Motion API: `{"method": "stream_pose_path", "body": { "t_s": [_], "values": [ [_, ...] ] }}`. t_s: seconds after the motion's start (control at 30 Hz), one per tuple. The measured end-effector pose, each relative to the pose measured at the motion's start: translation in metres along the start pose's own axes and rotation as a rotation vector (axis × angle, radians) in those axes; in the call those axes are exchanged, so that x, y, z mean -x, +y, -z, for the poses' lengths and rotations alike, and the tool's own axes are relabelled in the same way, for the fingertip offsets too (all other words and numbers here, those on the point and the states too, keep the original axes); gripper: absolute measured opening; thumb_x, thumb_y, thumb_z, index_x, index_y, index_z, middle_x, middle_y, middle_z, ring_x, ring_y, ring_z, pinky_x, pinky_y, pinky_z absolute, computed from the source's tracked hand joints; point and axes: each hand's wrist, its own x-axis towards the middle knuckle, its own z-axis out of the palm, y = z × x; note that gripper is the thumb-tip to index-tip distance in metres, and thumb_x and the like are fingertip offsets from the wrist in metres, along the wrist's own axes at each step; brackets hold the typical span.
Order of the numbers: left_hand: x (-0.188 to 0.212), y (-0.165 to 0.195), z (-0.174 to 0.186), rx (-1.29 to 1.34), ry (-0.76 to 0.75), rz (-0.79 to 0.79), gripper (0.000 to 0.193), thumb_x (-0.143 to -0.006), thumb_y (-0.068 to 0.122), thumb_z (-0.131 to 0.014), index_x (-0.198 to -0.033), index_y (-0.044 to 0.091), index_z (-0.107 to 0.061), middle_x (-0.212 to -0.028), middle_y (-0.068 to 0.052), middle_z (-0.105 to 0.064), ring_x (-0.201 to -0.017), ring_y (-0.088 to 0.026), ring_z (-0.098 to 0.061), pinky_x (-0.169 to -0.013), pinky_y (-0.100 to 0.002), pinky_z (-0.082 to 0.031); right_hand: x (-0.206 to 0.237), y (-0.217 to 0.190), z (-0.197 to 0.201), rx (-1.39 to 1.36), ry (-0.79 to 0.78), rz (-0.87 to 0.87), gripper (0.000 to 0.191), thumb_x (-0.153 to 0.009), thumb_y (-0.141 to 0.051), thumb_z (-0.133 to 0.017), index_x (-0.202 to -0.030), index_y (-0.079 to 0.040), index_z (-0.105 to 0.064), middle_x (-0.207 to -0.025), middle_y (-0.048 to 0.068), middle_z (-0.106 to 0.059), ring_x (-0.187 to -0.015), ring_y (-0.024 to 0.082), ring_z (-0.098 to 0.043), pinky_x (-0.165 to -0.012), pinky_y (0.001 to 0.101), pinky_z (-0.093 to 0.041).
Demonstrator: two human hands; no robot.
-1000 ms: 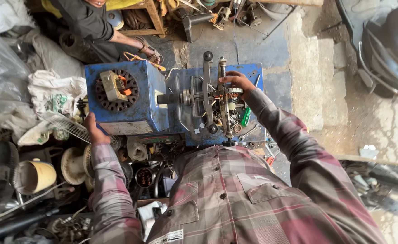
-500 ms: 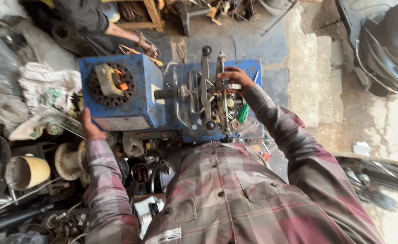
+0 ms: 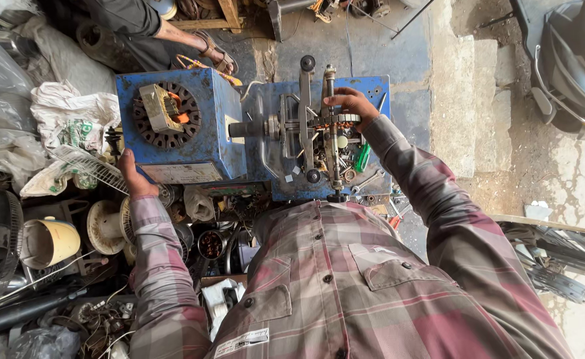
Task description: The person operates a blue benchtop machine to process a small cylindrical electrical component. They repeatedly insert the component into the machine's fixture, turn a vertical handle to advance the tool, and then remove the component. The person handles the component and the machine's handle throughout the clip.
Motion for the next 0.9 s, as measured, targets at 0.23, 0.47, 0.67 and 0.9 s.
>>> {"method": "stream_pose_path", "body": {
  "t_s": [0.23, 0.47, 0.67, 0.9],
  "values": [
    [0.001, 0.000, 0.000, 0.066, -0.045, -0.045, 0.075, -0.081, 0.060, -0.077, -0.133, 0.013, -0.050, -0.128, -0.007, -0.050, -0.127, -0.026, -0.050, -0.109, -0.052, -0.043, -0.001, 0.002, 0.002, 0.050, 0.004, 0.026, 0.084, -0.062, -0.035, -0.091, -0.136, -0.007, -0.061, -0.114, 0.010, -0.070, -0.102, 0.023, -0.062, -0.093, 0.0389, -0.049],
    [0.001, 0.001, 0.001, 0.104, -0.066, -0.032, 0.074, -0.080, 0.059, -0.078, -0.132, 0.013, -0.050, -0.128, -0.006, -0.052, -0.125, -0.025, -0.052, -0.109, -0.051, -0.045, 0.003, -0.003, -0.002, 0.070, 0.016, 0.029, 0.081, -0.064, -0.033, -0.091, -0.135, -0.008, -0.062, -0.113, 0.008, -0.071, -0.103, 0.021, -0.062, -0.094, 0.0368, -0.048],
    [0.001, -0.002, -0.002, 0.041, -0.028, 0.082, 0.081, -0.082, 0.061, -0.068, -0.144, 0.013, -0.049, -0.139, -0.008, -0.055, -0.130, -0.027, -0.054, -0.104, -0.049, -0.047, 0.014, -0.008, -0.003, 0.026, 0.023, -0.037, 0.080, -0.064, -0.030, -0.089, -0.135, -0.007, -0.060, -0.113, 0.012, -0.069, -0.108, 0.028, -0.064, -0.078, 0.0419, -0.058],
    [0.001, 0.014, -0.017, 0.169, -0.045, -0.060, 0.065, -0.097, 0.043, -0.067, -0.146, 0.003, -0.051, -0.146, -0.008, -0.053, -0.137, -0.024, -0.047, -0.117, -0.043, -0.035, 0.020, -0.019, -0.018, -0.048, -0.021, -0.016, 0.087, -0.065, -0.028, -0.088, -0.142, -0.002, -0.056, -0.129, 0.017, -0.065, -0.115, 0.032, -0.063, -0.085, 0.0442, -0.058]
  ]
}}
